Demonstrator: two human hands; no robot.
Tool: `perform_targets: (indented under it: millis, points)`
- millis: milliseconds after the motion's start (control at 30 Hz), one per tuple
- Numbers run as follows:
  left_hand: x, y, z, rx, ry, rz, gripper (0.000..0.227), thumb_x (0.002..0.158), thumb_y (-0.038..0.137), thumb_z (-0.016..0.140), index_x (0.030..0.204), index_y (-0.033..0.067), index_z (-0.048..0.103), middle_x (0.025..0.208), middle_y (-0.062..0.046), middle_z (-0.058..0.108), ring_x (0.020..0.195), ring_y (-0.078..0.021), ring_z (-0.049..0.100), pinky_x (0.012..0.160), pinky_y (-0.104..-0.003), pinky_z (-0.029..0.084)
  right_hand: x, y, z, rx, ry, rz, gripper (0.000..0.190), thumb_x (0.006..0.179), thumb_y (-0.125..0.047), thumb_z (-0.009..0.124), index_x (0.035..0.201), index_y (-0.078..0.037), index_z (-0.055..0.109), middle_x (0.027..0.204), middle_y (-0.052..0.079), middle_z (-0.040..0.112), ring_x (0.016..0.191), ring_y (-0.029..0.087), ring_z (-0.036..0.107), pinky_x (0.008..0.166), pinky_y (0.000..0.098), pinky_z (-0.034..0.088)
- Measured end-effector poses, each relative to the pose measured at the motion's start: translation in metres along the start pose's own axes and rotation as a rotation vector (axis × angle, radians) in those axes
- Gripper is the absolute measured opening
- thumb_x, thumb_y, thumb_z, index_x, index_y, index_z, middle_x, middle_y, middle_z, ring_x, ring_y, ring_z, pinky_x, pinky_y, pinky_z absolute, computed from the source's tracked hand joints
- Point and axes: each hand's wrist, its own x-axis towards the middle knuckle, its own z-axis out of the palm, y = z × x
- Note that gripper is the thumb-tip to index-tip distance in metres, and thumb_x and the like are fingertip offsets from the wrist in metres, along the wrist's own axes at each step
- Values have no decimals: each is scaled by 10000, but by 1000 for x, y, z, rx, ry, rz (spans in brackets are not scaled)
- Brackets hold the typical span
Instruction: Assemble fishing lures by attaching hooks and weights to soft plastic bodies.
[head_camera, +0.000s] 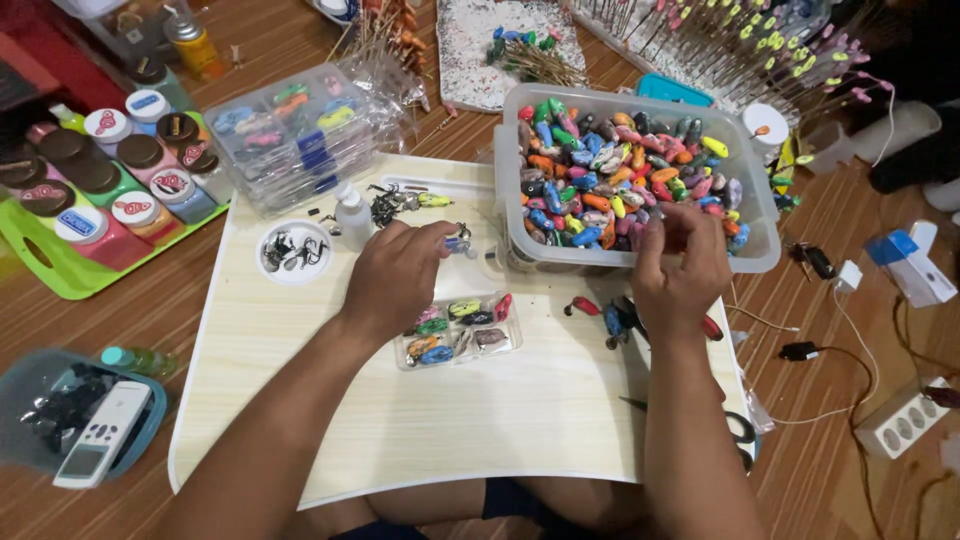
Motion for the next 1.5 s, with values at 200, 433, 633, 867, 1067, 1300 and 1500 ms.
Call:
perform_targets:
  millis: [200, 433, 633, 867, 1067, 1300, 1500]
  points:
    - [-7, -16, 15, 26, 77, 34, 238, 1034, 135, 545, 1238, 191, 653, 857, 21, 708, 858, -239, 690, 774, -377, 543, -6, 27, 13, 59, 91, -175, 93, 992, 1, 758, 1083, -9, 748, 882, 118, 656, 752, 332, 646, 736, 400, 541]
    - [-2, -2, 1, -33, 1, -30, 339, 892, -32, 633, 1214, 70, 660, 875, 3, 717, 819, -187, 583, 755, -339, 483, -9, 5, 4, 10, -24, -66, 169, 979, 148, 728, 1127, 97, 662, 968, 183, 617, 799, 274, 549, 732, 380, 483]
    - [-1, -2, 1, -60, -26, -43, 361, 861, -82, 664, 1193, 58, 685, 869, -4, 723, 812, -172, 597, 741, -324, 493, -12, 9, 4, 7, -13, -54, 151, 1007, 170, 717, 1137, 123, 655, 991, 202, 616, 790, 273, 568, 713, 374, 516]
    - [1, 2, -6, -121, -34, -51, 339, 885, -94, 649, 1202, 22, 678, 897, -38, 729, 807, -185, 578, 752, -330, 490, -14, 10, 4, 34, -7, -53, 146, 1043, 189, 714, 1144, 128, 629, 1025, 230, 622, 810, 289, 571, 719, 380, 523]
    - [0, 3, -5, -137, -39, -97, 317, 903, -85, 645, 1195, 29, 686, 880, -21, 721, 802, -172, 575, 757, -326, 484, -16, 15, 3, 37, -2, -53, 157, 1019, 209, 677, 1147, 131, 633, 1033, 223, 609, 792, 275, 543, 689, 361, 493]
    - [0, 1, -6, -168, -23, -58, 304, 909, -85, 658, 1196, 14, 671, 889, -44, 728, 794, -181, 570, 736, -336, 480, -16, 15, 1, 30, -18, -81, 136, 1046, 215, 687, 1153, 157, 627, 1050, 247, 608, 772, 291, 568, 706, 381, 517]
    - [0, 0, -4, -135, -38, -90, 332, 907, -82, 667, 1211, 51, 676, 864, 4, 726, 814, -150, 584, 783, -323, 481, -15, 14, 3, 20, -17, -58, 158, 1027, 189, 704, 1152, 131, 627, 1015, 224, 617, 782, 270, 560, 692, 363, 507]
